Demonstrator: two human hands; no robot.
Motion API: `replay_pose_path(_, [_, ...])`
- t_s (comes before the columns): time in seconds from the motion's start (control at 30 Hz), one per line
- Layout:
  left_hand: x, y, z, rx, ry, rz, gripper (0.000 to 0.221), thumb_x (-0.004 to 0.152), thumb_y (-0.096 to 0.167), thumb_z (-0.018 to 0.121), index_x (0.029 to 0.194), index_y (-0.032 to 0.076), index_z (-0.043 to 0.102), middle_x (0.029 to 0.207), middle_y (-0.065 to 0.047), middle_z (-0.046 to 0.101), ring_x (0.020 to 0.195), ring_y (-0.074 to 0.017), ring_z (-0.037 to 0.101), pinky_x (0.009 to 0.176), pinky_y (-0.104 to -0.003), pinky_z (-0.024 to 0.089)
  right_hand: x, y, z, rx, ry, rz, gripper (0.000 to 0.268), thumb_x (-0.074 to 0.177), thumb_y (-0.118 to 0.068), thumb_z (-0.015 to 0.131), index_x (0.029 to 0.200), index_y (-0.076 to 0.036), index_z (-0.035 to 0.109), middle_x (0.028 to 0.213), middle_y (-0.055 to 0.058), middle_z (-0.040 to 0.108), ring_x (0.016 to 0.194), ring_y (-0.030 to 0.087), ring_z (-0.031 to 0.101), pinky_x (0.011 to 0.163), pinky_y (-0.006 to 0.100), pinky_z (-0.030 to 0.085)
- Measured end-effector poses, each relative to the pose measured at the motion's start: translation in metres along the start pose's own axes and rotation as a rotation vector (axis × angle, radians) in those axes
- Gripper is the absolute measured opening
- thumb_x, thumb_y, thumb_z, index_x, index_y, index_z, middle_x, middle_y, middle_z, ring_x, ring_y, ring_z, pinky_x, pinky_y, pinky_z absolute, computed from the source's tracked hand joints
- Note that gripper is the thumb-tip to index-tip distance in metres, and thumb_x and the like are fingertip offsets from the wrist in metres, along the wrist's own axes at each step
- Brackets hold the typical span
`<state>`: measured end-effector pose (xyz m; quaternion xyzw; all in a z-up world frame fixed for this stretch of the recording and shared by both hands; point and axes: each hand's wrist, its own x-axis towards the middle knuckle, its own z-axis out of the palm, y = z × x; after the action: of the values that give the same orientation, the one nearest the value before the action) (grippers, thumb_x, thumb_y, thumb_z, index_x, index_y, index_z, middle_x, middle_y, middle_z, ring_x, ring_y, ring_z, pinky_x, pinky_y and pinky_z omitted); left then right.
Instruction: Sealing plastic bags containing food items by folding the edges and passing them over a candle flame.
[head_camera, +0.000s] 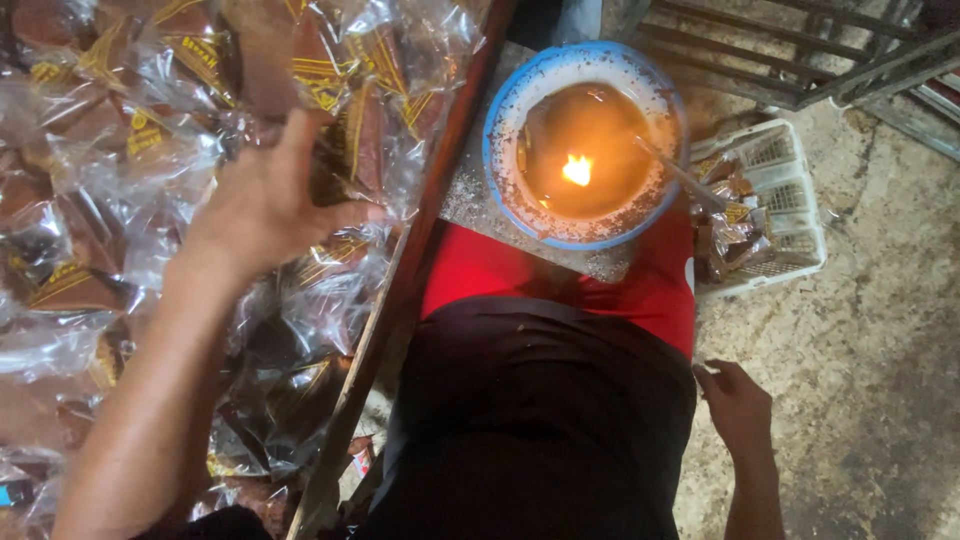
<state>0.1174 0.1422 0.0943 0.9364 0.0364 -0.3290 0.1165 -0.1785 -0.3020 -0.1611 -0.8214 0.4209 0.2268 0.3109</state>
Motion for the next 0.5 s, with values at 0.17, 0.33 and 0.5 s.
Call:
replay_pose_path(0.17, [0.01, -0.043, 0.025, -0.034, 0.27, 0.411, 0.063, 0.078, 0.015, 0.088, 0.133, 0.012, 0.057, 0.09, -0.015, 0.066, 0.081, -0.0311, 0.067, 0.078, -0.044, 0.053, 0.011, -0.022, -0.002, 0.105, 0.106, -0.339, 0.026, 0.097, -0.021, 0.071, 0.119, -0.007, 0.075, 0.108, 0.014, 0.077, 0.099, 0.025, 0.073, 0.092, 0.039, 0.056])
replay_pose_path(0.33, [0.009, -0.073, 0.032, -0.259, 0.671, 0.579, 0.048, 0.088, 0.009, 0.095, 0.127, 0.0, 0.069, 0.114, -0.019, 0.06, 0.098, -0.0286, 0.062, 0.082, -0.037, 0.054, -0.06, -0.099, -0.037, 0.153, 0.316, -0.712, 0.019, 0.097, -0.008, 0.078, 0.115, -0.001, 0.076, 0.099, 0.012, 0.074, 0.081, 0.019, 0.07, 0.07, 0.03, 0.054])
replay_pose_path(0.5, [-0.005, -0.039, 0.035, -1.295, 0.712, 0.534, 0.021, 0.113, 0.025, 0.064, 0.095, 0.019, 0.054, 0.086, 0.007, 0.051, 0.078, -0.0066, 0.046, 0.069, -0.024, 0.042, -0.159, -0.186, -0.062, 0.253, 0.178, -0.878, 0.042, 0.071, -0.01, 0.09, 0.109, -0.009, 0.072, 0.084, 0.004, 0.074, 0.083, 0.015, 0.069, 0.087, 0.03, 0.052])
